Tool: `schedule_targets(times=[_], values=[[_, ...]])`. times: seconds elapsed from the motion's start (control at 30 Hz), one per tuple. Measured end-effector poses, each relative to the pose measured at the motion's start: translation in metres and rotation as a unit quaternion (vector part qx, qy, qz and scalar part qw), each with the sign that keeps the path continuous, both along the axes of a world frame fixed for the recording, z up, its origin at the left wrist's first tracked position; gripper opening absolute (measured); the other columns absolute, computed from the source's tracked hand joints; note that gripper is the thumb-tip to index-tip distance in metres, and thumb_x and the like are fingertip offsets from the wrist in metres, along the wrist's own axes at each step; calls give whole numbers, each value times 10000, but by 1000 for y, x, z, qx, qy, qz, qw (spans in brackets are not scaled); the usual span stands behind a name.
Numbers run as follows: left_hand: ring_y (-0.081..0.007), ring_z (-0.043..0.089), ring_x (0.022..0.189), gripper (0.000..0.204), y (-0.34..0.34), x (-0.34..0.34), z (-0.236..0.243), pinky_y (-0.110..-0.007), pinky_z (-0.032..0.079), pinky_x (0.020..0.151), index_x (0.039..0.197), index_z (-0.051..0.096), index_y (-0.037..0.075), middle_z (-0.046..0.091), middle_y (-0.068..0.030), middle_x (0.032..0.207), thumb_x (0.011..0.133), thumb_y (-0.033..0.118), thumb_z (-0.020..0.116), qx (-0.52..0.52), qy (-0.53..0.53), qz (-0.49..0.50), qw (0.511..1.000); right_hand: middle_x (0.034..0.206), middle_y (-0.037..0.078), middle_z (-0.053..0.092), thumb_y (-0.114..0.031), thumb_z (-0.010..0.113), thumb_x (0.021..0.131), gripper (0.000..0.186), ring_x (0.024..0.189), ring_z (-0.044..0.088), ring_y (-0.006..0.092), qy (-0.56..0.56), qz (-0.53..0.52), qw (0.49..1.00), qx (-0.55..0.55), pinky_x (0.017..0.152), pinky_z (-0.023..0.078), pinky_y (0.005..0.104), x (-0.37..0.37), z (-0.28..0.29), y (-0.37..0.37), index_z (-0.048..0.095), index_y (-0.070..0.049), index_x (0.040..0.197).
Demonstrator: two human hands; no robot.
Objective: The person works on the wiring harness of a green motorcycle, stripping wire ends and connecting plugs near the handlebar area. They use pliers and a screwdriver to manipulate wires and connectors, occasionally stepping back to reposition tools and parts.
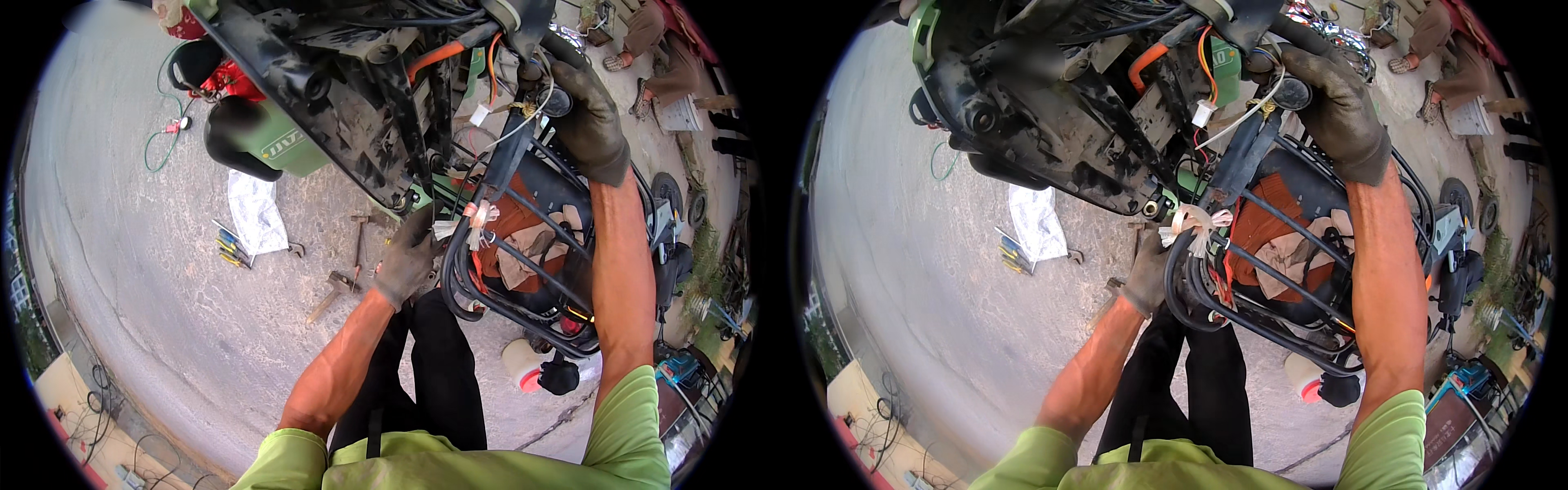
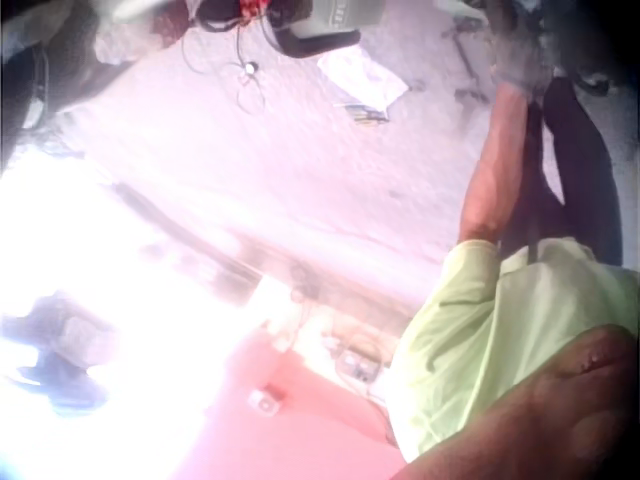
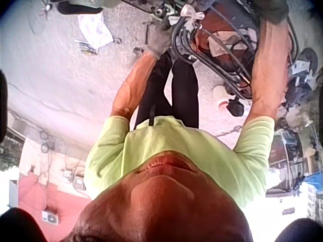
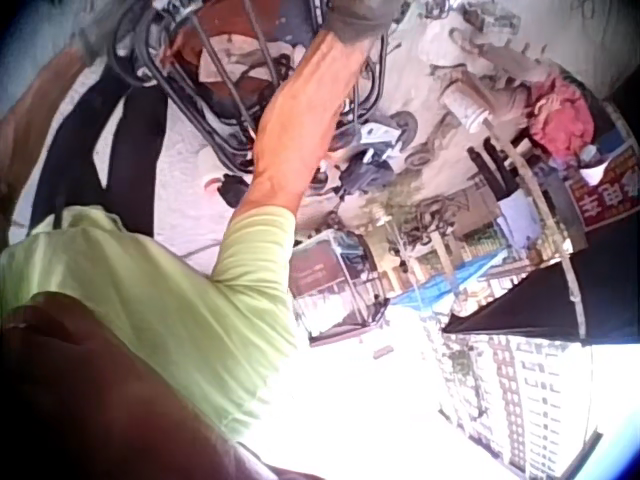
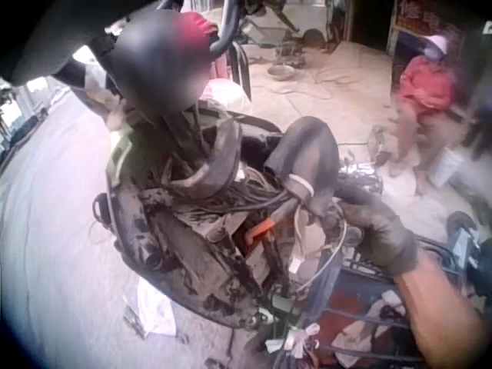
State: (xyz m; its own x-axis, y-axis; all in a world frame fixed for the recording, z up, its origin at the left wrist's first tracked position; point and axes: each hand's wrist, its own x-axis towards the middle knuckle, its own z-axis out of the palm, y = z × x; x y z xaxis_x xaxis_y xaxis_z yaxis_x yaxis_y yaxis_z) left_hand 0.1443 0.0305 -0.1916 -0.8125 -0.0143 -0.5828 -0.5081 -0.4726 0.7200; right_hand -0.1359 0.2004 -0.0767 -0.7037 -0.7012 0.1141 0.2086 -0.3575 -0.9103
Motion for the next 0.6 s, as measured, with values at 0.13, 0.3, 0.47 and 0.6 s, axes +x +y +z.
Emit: schedule_targets(times=[0.13, 0.3, 0.47, 0.6], values=[[-142, 648, 1048, 427, 6, -6, 23, -290, 546, 899, 1333, 540, -7, 678, -99, 1184, 958, 122, 699, -72, 45, -79, 993, 1112, 123, 723, -207, 572, 1001, 522, 1020, 689, 174, 23, -59, 998, 31, 898, 543, 305, 6, 6, -1, 467, 42, 1447], [-175, 639, 1070, 313, 19, 16, -24, -338, 557, 922, 1320, 535, 26, 645, -73, 1183, 1063, 202, 497, 111, 65, -1, 992, 1081, 125, 730, -226, 615, 980, 552, 992, 699, 177, -34, -29, 998, 31, 898, 540, 305, 4, 11, -5, 473, 47, 1438], [-156, 625, 1033, 277, 35, 2, 0, -319, 540, 899, 1261, 570, 40, 633, -44, 1159, 1078, 222, 469, 370, 31, 118, 921, 1092, 140, 725, -189, 615, 974, 539, 1005, 701, 183, -55, -37, 998, 11, 898, 547, 309, 4, 13, -1, 467, 57, 1430], [-221, 621, 1049, 288, 48, 6, 17, -340, 502, 929, 1265, 583, 16, 643, -88, 1164, 1069, 187, 460, -110, 143, 16, 984, 1098, 130, 709, -182, 611, 971, 564, 1010, 700, 177, -73, -33, 997, 13, 882, 552, 299, 5, 11, -4, 439, 85, 1437]])
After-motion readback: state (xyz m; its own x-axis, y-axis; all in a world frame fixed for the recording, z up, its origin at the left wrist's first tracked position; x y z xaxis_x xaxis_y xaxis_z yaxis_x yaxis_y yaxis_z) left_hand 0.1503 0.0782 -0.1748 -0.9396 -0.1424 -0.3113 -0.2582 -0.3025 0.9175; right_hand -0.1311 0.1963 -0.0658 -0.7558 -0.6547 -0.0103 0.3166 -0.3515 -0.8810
